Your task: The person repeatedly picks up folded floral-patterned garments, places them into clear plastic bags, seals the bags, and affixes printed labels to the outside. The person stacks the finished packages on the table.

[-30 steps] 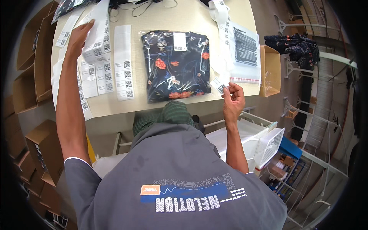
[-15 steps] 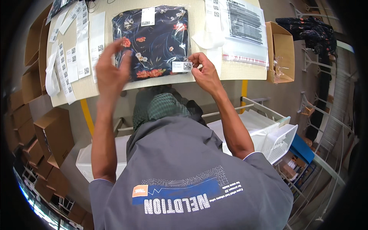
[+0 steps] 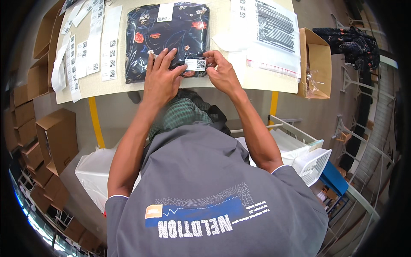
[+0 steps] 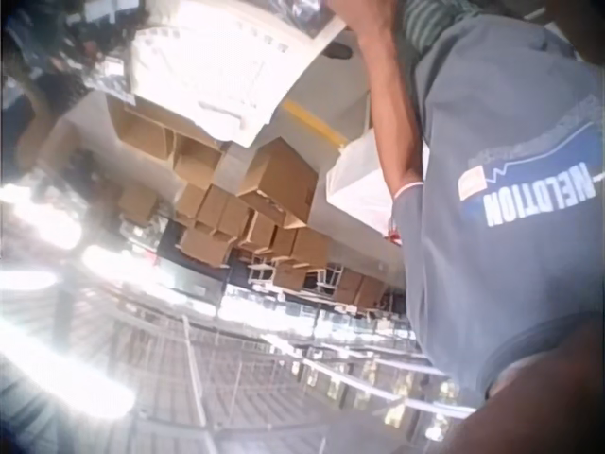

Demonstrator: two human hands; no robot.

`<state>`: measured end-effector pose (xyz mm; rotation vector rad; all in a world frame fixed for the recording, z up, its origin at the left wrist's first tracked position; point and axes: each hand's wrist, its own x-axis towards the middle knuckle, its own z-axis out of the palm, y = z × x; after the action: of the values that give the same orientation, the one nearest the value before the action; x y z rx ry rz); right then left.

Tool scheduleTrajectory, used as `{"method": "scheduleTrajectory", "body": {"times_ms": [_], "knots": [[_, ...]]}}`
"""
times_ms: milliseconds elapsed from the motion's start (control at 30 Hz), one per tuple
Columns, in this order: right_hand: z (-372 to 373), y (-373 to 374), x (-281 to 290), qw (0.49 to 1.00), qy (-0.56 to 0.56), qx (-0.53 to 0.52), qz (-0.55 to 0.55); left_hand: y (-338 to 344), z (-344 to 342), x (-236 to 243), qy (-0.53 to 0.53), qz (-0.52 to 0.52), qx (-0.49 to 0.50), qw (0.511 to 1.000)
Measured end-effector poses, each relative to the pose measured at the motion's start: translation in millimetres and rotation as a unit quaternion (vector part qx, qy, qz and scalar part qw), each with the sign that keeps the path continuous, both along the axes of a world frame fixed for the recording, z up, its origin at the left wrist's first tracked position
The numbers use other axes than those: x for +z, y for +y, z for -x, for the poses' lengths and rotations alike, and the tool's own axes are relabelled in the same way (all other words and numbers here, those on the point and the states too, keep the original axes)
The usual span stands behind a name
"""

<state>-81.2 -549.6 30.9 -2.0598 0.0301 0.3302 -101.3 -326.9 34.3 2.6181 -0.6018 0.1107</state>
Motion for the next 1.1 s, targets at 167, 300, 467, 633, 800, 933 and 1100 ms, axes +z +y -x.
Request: {"method": "scheduleTrajectory", "body": {"times_ms": [167,300,467,633,800,933,1100], "knots": [[14,6,8,0.990,-0.129,-0.056,0.013,6,3,0,0.006,0.019,0.005,1.000],[17,18,4,0.995,-0.072,-0.045,-0.051,3,3,1,0.006,-0.005,-0.012,1.000],[15,-12,-12,0.983,-0.017,-0.178,-0.030,34,9,3,-0.023,0.024,0.043,0.999],[10,-5,-27,0.985,0.036,-0.168,-0.019,59,-2,-12,-0.052,0.085,0.205,0.974],[6,10,-46,0.970,0.094,-0.200,-0.105,70,-23,-31,0.100,0.170,0.352,0.915],[3,8,-36,0.943,0.188,-0.213,-0.173,82,-37,-32,0.147,0.215,0.406,0.876],[4,9,-33,0.926,0.207,-0.248,-0.195,104,-57,-25,0.244,0.161,0.390,0.873]]}}
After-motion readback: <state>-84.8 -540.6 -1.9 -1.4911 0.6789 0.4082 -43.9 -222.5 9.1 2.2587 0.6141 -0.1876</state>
